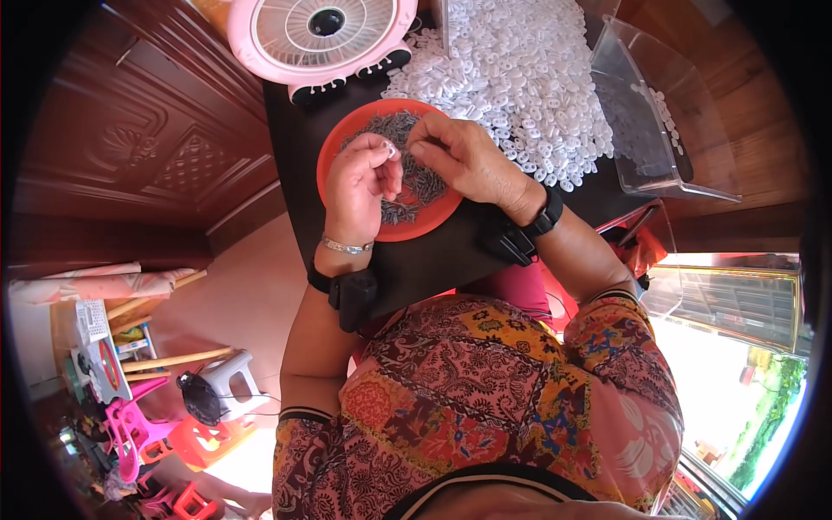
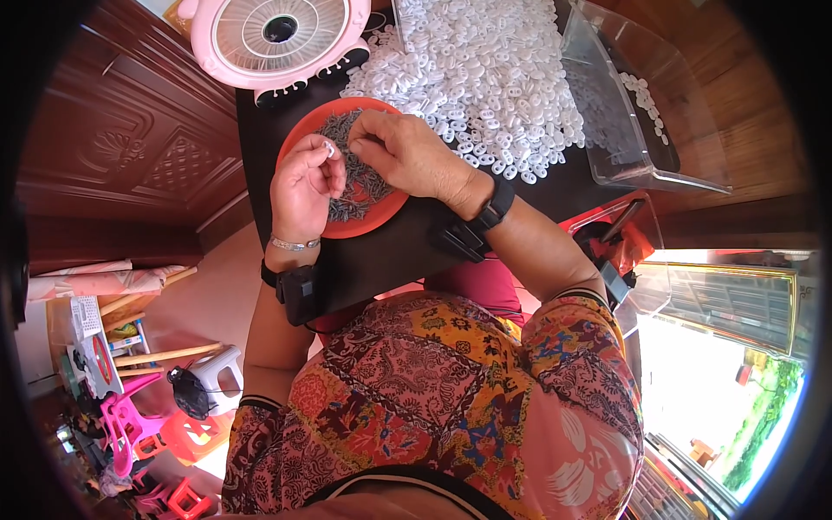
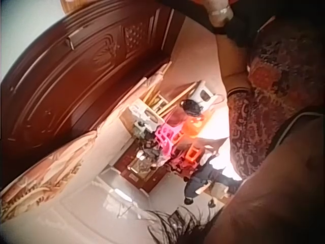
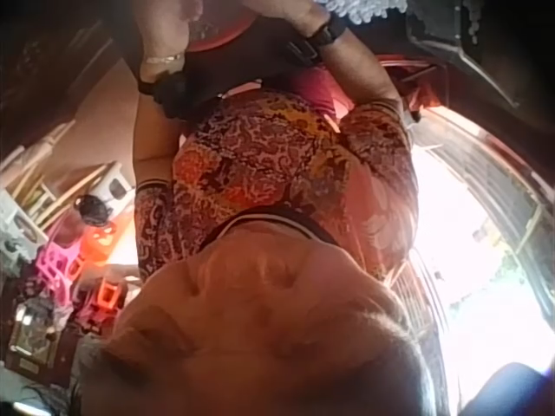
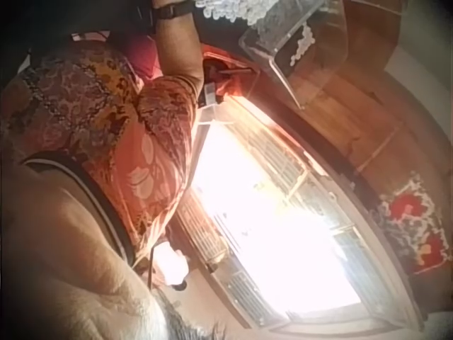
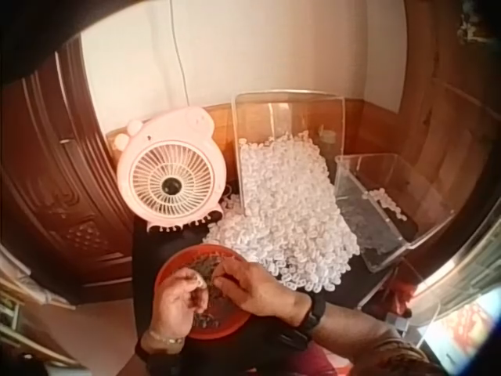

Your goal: Assembling small plastic components by inserting metal pins into them.

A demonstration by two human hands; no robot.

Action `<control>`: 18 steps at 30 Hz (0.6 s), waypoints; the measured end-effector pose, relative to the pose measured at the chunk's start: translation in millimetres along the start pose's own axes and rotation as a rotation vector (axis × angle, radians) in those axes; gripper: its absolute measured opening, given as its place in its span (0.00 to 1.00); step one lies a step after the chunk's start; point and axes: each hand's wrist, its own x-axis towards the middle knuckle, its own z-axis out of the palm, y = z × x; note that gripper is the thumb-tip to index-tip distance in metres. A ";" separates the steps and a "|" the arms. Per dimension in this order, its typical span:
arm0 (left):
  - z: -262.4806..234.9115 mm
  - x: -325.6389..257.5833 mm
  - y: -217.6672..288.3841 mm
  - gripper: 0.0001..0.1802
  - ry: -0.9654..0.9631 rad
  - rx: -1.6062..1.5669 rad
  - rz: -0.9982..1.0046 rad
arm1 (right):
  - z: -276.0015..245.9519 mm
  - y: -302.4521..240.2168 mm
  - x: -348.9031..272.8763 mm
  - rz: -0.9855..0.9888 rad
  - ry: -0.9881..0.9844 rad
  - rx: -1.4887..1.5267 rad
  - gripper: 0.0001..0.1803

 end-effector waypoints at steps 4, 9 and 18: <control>8.6 -0.3 -0.7 0.06 0.064 0.346 0.221 | -0.6 4.8 0.6 0.150 -0.008 0.112 0.06; 9.5 -4.1 -7.4 0.04 -0.036 0.666 0.335 | -2.5 -0.6 1.0 0.025 -0.024 -0.057 0.08; 3.4 -1.7 -2.4 0.07 -0.027 0.142 0.100 | 1.5 -0.3 -0.4 0.015 -0.028 0.060 0.06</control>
